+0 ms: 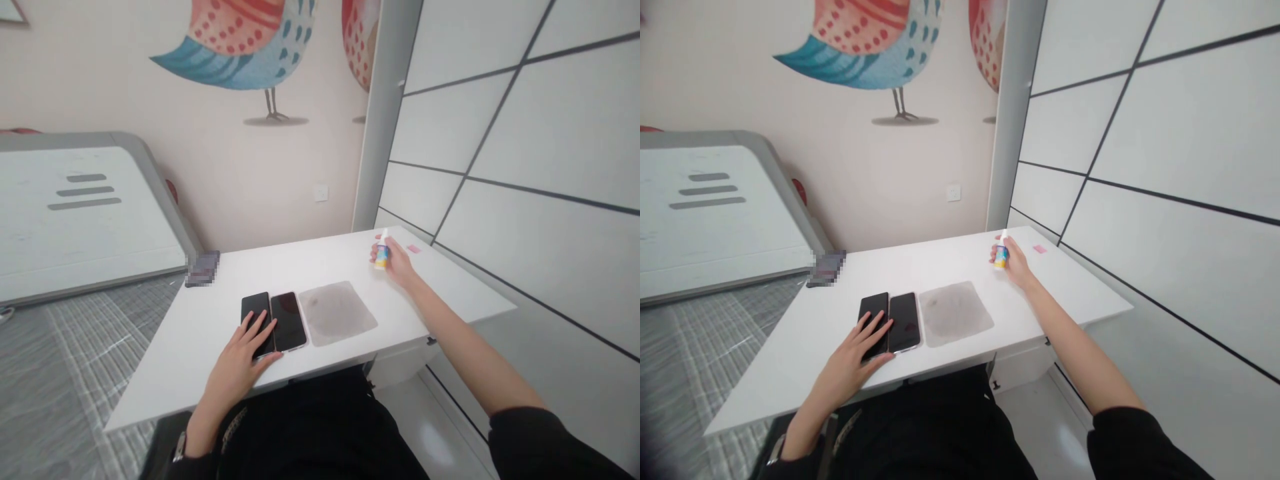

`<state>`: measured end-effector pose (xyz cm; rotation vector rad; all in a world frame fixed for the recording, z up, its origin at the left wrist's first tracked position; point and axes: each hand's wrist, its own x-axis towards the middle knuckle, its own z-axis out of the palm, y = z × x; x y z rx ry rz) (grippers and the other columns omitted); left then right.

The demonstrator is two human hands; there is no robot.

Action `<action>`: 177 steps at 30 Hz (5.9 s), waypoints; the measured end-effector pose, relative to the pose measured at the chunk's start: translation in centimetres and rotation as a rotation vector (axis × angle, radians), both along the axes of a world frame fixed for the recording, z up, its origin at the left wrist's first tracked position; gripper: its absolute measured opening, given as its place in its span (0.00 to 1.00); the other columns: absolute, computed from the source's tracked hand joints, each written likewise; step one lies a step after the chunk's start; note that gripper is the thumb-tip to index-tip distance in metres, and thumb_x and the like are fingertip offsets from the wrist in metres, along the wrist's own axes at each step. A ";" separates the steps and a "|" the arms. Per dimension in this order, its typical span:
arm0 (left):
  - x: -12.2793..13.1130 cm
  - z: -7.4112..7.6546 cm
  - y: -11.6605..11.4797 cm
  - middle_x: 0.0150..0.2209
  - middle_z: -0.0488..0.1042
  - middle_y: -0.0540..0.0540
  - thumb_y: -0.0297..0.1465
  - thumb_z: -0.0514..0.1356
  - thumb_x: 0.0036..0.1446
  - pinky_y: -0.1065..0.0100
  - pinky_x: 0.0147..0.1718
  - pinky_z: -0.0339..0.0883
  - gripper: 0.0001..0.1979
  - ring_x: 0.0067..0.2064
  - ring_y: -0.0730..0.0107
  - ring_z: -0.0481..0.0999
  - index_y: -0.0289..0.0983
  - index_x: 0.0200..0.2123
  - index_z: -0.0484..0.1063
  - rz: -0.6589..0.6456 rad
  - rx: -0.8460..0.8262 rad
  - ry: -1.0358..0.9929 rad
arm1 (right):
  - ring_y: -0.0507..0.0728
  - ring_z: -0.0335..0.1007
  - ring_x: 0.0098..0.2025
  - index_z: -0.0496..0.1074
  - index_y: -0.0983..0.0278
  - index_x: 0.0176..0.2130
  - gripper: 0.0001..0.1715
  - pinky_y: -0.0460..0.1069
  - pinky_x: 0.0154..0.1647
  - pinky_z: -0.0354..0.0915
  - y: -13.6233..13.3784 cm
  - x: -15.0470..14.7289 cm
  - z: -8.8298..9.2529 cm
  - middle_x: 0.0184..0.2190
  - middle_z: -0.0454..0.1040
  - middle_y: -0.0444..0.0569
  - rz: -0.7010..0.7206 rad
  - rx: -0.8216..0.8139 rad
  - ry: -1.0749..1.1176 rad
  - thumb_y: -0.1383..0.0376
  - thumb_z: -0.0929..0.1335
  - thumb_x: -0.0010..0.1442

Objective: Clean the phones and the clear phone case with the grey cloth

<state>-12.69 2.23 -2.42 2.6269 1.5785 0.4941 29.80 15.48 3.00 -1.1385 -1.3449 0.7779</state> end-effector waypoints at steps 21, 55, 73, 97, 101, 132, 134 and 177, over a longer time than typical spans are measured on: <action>0.7 0.2 -0.9 0.75 0.51 0.33 0.54 0.56 0.66 0.42 0.70 0.57 0.39 0.75 0.44 0.52 0.38 0.72 0.58 0.024 -0.008 -0.039 | 0.60 0.76 0.35 0.55 0.51 0.69 0.30 0.57 0.37 0.74 -9.4 -5.9 0.2 0.53 0.75 0.54 0.371 0.057 -0.630 0.50 0.60 0.72; 1.0 0.4 -1.2 0.73 0.57 0.35 0.52 0.59 0.65 0.43 0.70 0.57 0.38 0.75 0.46 0.55 0.36 0.70 0.62 0.052 -0.016 -0.084 | 0.64 0.79 0.38 0.52 0.62 0.72 0.40 0.59 0.47 0.72 -4.8 0.0 -3.9 0.52 0.79 0.58 0.082 0.106 -0.885 0.57 0.64 0.66; 1.1 0.9 -1.4 0.74 0.57 0.34 0.52 0.58 0.66 0.47 0.71 0.56 0.39 0.75 0.49 0.55 0.33 0.71 0.60 0.069 -0.022 -0.042 | 0.72 0.71 0.61 0.45 0.74 0.71 0.65 0.68 0.65 0.63 1.3 10.3 -5.7 0.60 0.71 0.72 -0.453 -0.040 -0.523 0.51 0.75 0.49; 1.2 -0.7 -0.6 0.71 0.59 0.22 0.45 0.50 0.70 0.30 0.67 0.51 0.38 0.73 0.32 0.55 0.25 0.73 0.49 0.489 0.021 -0.165 | 0.65 0.61 0.72 0.64 0.57 0.69 0.38 0.67 0.74 0.53 -10.8 -7.3 -4.9 0.70 0.67 0.52 0.383 0.144 -1.063 0.41 0.61 0.70; 0.5 -0.5 -0.4 0.67 0.66 0.22 0.33 0.47 0.69 0.35 0.64 0.60 0.31 0.70 0.38 0.64 0.26 0.72 0.52 0.501 0.012 -0.180 | 0.68 0.73 0.62 0.74 0.56 0.61 0.29 0.67 0.66 0.63 -9.5 -6.1 -4.6 0.60 0.78 0.53 0.107 0.074 -1.004 0.49 0.57 0.73; 9.2 5.0 -4.3 0.51 0.83 0.38 0.26 0.65 0.62 0.64 0.42 0.80 0.15 0.40 0.64 0.85 0.31 0.52 0.76 0.231 -1.141 -2.004 | 0.57 0.71 0.31 0.67 0.58 0.34 0.20 0.50 0.31 0.70 -13.3 -7.1 4.5 0.32 0.73 0.46 0.499 -0.099 0.015 0.46 0.65 0.66; 10.4 4.8 -4.2 0.45 0.84 0.38 0.36 0.62 0.67 0.59 0.46 0.79 0.16 0.40 0.59 0.85 0.30 0.51 0.77 0.117 -1.302 -2.065 | 0.58 0.75 0.36 0.69 0.58 0.40 0.17 0.51 0.37 0.72 -14.6 -9.1 5.3 0.38 0.77 0.47 0.581 -0.029 -0.140 0.50 0.62 0.71; 13.2 6.2 -4.4 0.58 0.78 0.31 0.55 0.43 0.70 0.52 0.70 0.56 0.40 0.66 0.48 0.71 0.28 0.61 0.73 0.082 -1.227 -2.270 | 0.70 0.44 0.77 0.30 0.61 0.77 0.51 0.71 0.72 0.60 -17.4 -18.4 -3.0 0.78 0.42 0.53 0.302 0.494 -0.895 0.70 0.60 0.66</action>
